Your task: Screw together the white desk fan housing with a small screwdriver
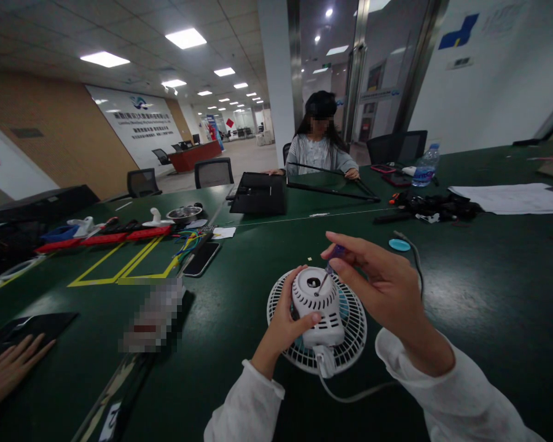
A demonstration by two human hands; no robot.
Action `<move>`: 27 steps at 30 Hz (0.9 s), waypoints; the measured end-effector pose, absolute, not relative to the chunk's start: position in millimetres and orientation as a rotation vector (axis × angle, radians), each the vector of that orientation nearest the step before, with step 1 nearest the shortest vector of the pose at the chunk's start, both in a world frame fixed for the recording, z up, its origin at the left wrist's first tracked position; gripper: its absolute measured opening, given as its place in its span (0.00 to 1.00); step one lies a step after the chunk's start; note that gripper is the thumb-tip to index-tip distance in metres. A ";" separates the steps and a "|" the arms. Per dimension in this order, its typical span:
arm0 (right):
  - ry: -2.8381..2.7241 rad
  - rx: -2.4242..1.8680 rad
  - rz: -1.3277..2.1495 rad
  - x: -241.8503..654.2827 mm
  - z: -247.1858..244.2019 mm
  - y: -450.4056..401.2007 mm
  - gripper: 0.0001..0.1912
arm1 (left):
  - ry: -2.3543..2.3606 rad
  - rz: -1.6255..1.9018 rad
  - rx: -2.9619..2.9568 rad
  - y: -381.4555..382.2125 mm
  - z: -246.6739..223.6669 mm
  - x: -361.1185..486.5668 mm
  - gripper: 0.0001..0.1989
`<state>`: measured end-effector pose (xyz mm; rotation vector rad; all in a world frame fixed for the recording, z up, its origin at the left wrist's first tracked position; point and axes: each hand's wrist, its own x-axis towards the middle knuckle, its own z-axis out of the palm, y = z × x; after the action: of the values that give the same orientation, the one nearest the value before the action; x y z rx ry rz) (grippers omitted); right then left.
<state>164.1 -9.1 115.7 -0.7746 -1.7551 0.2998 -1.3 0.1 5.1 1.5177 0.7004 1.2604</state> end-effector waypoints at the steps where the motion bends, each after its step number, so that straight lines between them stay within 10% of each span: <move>1: -1.756 -0.779 0.279 164.0 115.6 -8.7 0.17 | 0.693 1.264 1.519 0.0 5.5 -1.0 0.38; 27: -1.758 -0.789 0.212 164.7 111.0 -5.7 0.17 | 0.706 1.271 1.520 -0.4 7.4 0.1 0.38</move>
<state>164.7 -5.7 111.0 -0.7885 -1.7585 0.2119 0.1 -0.4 7.4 1.5204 0.7056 1.2712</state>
